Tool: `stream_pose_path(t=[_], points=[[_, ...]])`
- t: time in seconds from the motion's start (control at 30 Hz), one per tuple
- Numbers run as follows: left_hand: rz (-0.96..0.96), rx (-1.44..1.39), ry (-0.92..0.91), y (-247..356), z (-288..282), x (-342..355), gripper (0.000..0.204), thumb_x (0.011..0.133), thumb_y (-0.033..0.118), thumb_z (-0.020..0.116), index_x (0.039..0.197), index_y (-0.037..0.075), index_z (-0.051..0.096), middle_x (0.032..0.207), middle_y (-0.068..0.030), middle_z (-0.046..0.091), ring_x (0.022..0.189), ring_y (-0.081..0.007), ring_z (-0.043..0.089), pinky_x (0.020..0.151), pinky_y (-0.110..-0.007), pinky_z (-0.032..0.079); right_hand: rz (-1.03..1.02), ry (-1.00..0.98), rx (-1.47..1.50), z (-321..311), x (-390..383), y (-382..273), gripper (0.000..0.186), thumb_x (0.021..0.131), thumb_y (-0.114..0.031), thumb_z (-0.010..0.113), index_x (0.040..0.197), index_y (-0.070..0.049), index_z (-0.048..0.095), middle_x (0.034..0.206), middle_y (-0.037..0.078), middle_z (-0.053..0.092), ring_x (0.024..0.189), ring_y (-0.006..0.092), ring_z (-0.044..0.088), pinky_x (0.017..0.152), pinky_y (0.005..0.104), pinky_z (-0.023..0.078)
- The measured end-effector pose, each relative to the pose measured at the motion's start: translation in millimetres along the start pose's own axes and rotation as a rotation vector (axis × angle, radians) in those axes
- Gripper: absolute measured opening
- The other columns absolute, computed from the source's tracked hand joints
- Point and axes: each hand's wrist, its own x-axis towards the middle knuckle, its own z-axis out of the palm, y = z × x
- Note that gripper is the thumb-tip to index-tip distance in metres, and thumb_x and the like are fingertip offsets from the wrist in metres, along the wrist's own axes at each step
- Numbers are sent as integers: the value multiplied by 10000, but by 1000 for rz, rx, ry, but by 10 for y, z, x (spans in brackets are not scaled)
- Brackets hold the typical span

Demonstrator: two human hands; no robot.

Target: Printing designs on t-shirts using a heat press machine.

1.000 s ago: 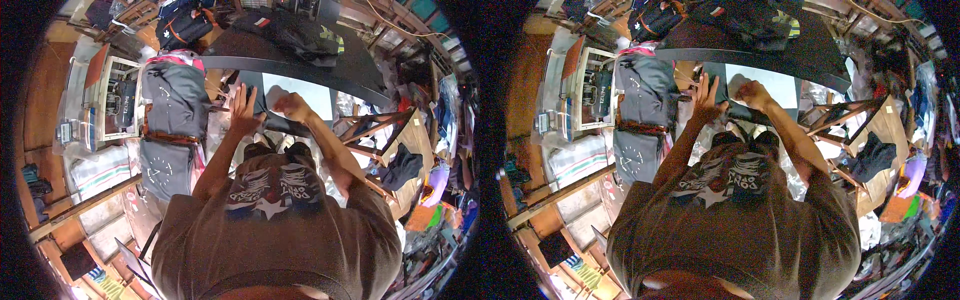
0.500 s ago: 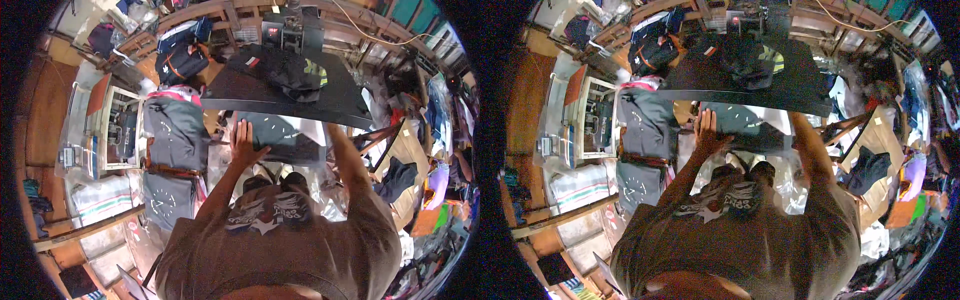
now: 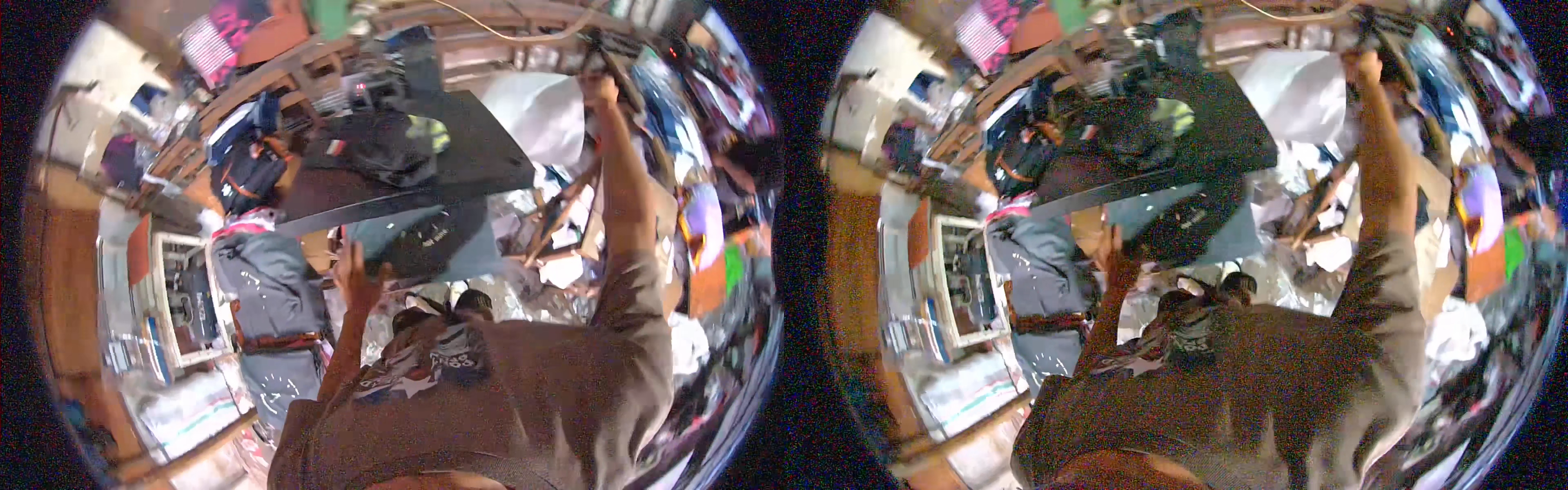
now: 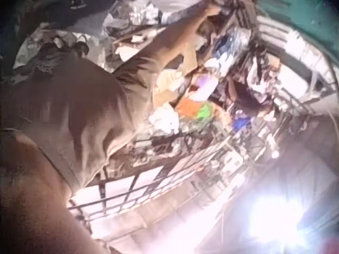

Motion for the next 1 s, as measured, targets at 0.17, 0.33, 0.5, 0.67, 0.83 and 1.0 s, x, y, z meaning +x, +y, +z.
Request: stream_pose_path(t=[0.17,0.33,0.5,0.67,0.83,1.0], points=[[-302,-482,187,-114,-155,-349,779,822,373,748,1436,45,397,1248,-205,568,1122,-352,555,931,-429,464,100,-137,539,-1322,-456,1057,205,875,-207,654,965,-32,711,616,-11,552,462,75,456,380,244,311],[-695,-1230,97,-277,127,-474,527,879,284,708,1276,30,472,1048,-108,590,821,-172,612,585,-284,483,298,-242,336,-1846,-1115,2558,258,908,-268,617,996,-33,677,762,-17,620,646,82,552,553,250,415],[-1045,-1263,6,-303,299,-461,684,867,238,735,1415,85,354,959,-95,623,707,-175,606,554,-297,487,380,-197,497,-2080,-1876,3149,245,924,-230,601,1024,-22,683,821,6,665,710,96,602,647,247,479],[-1099,-1305,5,-784,527,-730,760,826,304,778,1414,78,352,913,-103,603,617,-173,549,516,-314,457,503,-229,388,-2249,-2292,2333,196,862,-243,706,924,-57,701,713,0,631,543,93,547,474,260,427],[-940,-1251,-226,-324,399,-398,592,821,328,778,1267,57,498,917,-63,561,601,-163,491,532,-322,475,302,426,-282,-2793,-2464,3737,433,877,-397,669,993,19,687,839,87,695,729,192,650,683,361,519],[-761,-1151,-160,-556,274,-857,370,847,301,753,1082,44,626,925,-33,555,650,-141,481,600,-311,491,-60,196,667,-2344,-3623,-106,283,987,-223,514,932,6,670,809,53,667,714,109,593,639,286,471]])
